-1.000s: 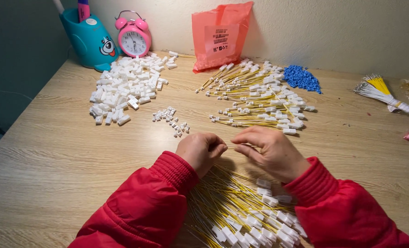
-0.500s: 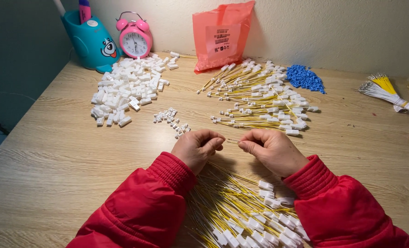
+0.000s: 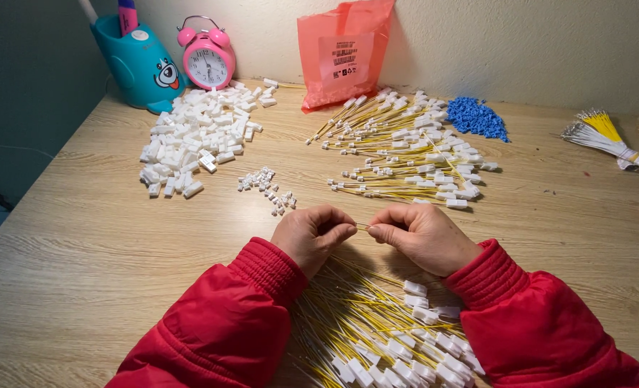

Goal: Assembling small white plastic sleeves onto thin yellow sticks on a wooden table.

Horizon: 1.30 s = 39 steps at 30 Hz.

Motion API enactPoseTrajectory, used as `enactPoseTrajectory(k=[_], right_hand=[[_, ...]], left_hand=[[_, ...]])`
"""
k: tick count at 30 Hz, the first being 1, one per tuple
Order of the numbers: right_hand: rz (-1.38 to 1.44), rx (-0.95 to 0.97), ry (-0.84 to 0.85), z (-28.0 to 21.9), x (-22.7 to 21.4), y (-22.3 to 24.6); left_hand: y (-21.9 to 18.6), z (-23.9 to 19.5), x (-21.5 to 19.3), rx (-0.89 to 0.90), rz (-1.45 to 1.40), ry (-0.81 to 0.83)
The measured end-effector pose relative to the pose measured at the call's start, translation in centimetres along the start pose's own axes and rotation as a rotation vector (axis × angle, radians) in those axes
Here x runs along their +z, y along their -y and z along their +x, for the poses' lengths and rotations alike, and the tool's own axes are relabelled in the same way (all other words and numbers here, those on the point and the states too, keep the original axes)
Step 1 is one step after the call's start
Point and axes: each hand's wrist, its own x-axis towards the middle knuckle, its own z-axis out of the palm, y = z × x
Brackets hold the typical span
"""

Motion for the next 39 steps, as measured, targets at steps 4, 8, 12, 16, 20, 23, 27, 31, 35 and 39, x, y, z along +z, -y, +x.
enactPoseTrajectory(k=[4, 8, 12, 16, 20, 23, 27, 31, 35, 39], right_hand=[[-0.022, 0.002, 0.015, -0.2, -0.4, 0.8], [-0.044, 0.014, 0.033, -0.3, -0.4, 0.9], [-0.073, -0.007, 0.057, -0.5, -0.5, 1.1], [-0.109, -0.056, 0.054, -0.5, -0.6, 1.1], [-0.087, -0.109, 0.009, -0.3, -0.1, 1.4], [-0.081, -0.142, -0.037, -0.3, 0.2, 1.5], [-0.072, -0.135, -0.067, -0.1, 0.1, 0.6], [-0.018, -0.085, -0.077, 0.0, 0.0, -0.4], [-0.004, -0.079, -0.061, -0.2, 0.1, 0.0], [-0.018, -0.085, -0.044, -0.2, 0.1, 0.2]], left_hand=[[0.2, 0.0, 0.1, 0.006, 0.008, -0.016], [0.2, 0.1, 0.5, 0.007, 0.017, -0.037], [-0.6, -0.4, 0.1, 0.023, 0.020, -0.037], [-1.1, -0.6, 0.0, 0.014, 0.029, -0.018], [-0.8, -0.5, 0.2, -0.006, 0.005, -0.034], [-0.5, -0.4, 0.2, -0.009, -0.021, -0.036], [0.4, 0.1, 0.7, 0.013, -0.065, -0.010], [0.7, 0.3, 0.5, 0.035, -0.116, -0.004], [0.8, 0.1, 0.6, 0.027, -0.118, -0.010], [0.6, 0.0, 0.6, 0.030, -0.121, -0.006]])
